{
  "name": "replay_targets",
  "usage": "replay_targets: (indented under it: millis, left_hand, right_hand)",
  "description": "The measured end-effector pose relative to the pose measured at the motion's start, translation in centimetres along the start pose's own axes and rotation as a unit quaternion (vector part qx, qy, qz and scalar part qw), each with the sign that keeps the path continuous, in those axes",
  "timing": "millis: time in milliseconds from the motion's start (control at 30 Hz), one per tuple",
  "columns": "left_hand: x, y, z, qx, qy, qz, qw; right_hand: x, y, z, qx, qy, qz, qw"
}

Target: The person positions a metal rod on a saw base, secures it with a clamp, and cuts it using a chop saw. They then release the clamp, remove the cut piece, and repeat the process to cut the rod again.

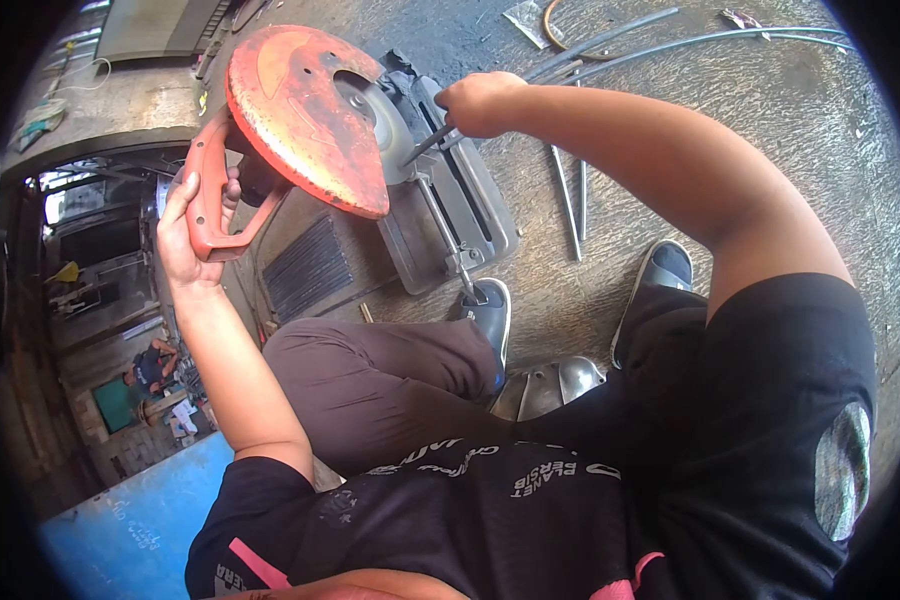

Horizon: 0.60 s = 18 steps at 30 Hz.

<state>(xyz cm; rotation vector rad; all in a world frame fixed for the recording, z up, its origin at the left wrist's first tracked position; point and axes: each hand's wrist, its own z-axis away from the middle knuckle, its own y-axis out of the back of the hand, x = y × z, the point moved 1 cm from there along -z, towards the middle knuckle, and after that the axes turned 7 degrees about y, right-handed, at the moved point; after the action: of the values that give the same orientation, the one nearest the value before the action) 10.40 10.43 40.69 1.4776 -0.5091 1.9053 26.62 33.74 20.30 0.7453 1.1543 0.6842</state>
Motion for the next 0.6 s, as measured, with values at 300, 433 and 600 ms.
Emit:
replay_targets:
  millis: [300, 433, 600]
  left_hand:
    - [0.1, -0.59, 0.28, -0.006, -0.001, 0.032, 0.999]
    - [-0.08, 0.12, 0.04, -0.002, 0.005, 0.027, 1.0]
    - [-0.11, 0.26, -0.03, -0.006, 0.011, 0.022, 1.0]
  right_hand:
    - [-1.15, -0.59, -0.02, -0.001, -0.007, 0.01, 1.0]
    - [-0.87, -1.09, -0.16, 0.003, -0.001, 0.017, 1.0]
    - [-0.93, -1.07, 0.04, 0.017, 0.0, 0.009, 1.0]
